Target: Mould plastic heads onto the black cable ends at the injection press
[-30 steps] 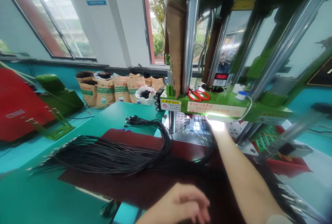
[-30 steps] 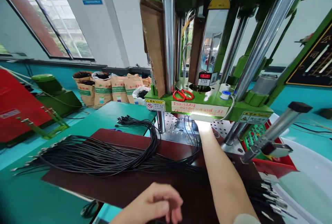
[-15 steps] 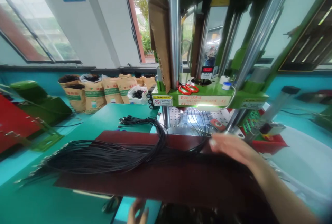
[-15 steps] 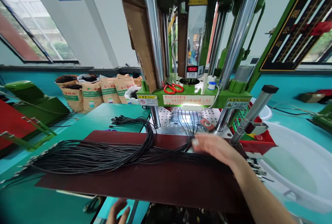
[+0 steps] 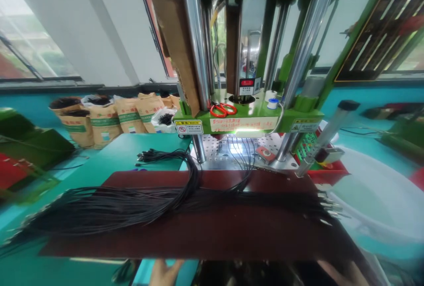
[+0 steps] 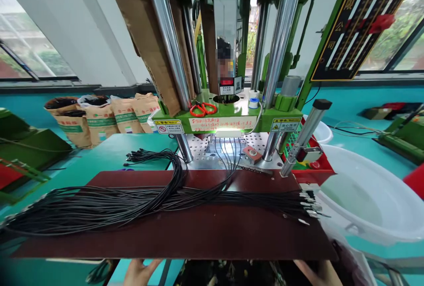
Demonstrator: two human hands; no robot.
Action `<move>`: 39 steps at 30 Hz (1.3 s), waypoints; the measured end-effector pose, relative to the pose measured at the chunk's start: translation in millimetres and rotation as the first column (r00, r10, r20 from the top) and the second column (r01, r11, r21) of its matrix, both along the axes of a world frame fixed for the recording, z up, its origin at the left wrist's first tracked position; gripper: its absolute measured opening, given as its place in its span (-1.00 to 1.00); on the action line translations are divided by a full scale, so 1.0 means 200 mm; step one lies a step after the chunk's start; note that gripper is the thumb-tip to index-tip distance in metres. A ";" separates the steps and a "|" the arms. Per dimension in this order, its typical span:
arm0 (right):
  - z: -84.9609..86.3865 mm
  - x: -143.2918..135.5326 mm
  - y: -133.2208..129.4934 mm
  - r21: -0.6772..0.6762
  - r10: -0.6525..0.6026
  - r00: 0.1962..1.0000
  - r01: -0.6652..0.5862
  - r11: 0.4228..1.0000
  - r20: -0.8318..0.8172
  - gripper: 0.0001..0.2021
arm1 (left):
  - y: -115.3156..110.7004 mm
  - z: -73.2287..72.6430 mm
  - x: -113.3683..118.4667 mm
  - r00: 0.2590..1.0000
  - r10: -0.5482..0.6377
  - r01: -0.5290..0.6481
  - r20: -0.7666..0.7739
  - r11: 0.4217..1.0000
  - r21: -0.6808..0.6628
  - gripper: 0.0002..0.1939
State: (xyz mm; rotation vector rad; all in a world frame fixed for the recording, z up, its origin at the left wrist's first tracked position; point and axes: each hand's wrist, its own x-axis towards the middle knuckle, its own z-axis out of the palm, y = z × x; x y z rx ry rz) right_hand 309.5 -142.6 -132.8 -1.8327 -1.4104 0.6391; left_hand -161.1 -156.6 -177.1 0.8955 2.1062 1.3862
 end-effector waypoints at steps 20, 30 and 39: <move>-0.03 -0.01 0.03 -0.024 -0.141 0.988 0.140 0.990 -0.054 -0.52 | -0.04 0.13 0.02 0.984 -0.104 0.091 -0.147 0.992 -0.091 -0.40; 0.05 -0.06 0.04 -0.082 -0.156 0.987 0.154 0.985 -0.027 -0.67 | -0.03 0.10 0.00 0.986 -0.100 0.090 -0.135 0.993 -0.081 -0.37; -0.01 -0.06 0.02 -0.050 -0.146 0.986 0.143 0.989 -0.082 -0.64 | -0.03 0.17 0.01 0.969 -0.148 0.122 -0.198 0.983 -0.138 -0.36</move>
